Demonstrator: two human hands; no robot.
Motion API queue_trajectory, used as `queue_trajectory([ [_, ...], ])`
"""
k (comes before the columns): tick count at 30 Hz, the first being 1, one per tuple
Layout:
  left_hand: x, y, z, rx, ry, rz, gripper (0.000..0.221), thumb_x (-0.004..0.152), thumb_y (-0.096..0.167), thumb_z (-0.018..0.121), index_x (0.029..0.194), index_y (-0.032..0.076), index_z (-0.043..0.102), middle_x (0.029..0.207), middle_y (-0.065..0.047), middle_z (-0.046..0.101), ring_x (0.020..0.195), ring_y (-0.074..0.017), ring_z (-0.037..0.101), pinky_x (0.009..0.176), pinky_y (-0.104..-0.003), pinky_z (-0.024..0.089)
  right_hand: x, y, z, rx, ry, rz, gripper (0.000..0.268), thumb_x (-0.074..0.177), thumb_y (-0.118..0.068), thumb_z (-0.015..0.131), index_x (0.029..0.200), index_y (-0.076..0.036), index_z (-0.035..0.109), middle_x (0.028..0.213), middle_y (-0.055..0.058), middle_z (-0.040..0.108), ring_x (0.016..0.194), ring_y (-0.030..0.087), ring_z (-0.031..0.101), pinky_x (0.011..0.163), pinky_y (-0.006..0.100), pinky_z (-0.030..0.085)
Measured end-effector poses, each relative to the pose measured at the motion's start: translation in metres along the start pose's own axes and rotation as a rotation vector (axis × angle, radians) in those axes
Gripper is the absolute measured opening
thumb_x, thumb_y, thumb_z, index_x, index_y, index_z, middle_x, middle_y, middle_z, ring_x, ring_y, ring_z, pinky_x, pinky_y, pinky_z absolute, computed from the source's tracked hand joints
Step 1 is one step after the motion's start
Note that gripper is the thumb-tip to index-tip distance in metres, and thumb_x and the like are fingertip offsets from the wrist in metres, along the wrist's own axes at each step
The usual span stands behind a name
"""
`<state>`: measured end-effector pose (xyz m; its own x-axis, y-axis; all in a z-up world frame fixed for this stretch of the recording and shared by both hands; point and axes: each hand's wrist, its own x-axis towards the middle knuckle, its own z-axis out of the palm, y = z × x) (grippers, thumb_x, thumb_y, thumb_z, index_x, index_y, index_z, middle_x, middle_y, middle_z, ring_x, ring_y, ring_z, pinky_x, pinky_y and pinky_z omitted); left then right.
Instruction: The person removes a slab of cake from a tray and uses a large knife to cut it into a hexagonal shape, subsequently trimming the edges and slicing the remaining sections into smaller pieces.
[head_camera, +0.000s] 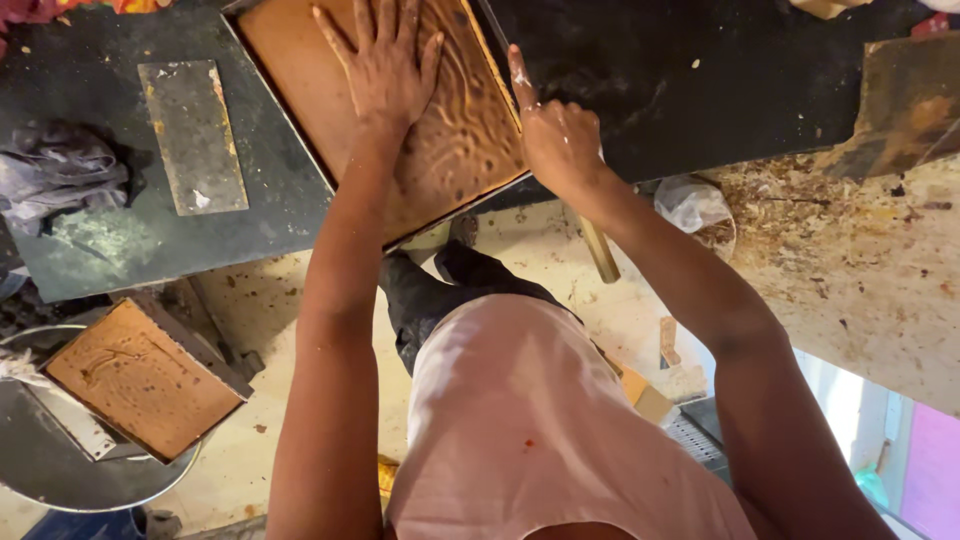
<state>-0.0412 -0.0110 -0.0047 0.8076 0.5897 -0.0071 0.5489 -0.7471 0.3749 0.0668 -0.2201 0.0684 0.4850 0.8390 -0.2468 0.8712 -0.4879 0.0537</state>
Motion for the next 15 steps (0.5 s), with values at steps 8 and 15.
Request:
queue_trajectory([
  [8, 0.002, 0.0, 0.002, -0.019, 0.091, 0.041, 0.064, 0.11, 0.052, 0.037, 0.16, 0.014, 0.039, 0.163, -0.013, 0.038, 0.151, -0.0415, 0.024, 0.111, -0.08, -0.005, 0.006, -0.006, -0.008, -0.016, 0.002, -0.016, 0.101, 0.082, -0.007, 0.064, 0.166, -0.006, 0.008, 0.073, 0.024, 0.072, 0.063, 0.04, 0.072, 0.057, 0.054, 0.058],
  [15, -0.002, 0.0, -0.002, -0.034, -0.031, -0.009, 0.064, 0.111, 0.052, 0.036, 0.164, 0.016, 0.033, 0.168, -0.01, 0.032, 0.156, -0.0398, 0.018, 0.116, -0.079, -0.005, 0.007, -0.009, 0.002, -0.011, 0.004, -0.02, 0.095, 0.085, -0.007, 0.064, 0.165, -0.007, 0.013, 0.074, 0.022, 0.072, 0.062, 0.038, 0.072, 0.054, 0.053, 0.058],
])
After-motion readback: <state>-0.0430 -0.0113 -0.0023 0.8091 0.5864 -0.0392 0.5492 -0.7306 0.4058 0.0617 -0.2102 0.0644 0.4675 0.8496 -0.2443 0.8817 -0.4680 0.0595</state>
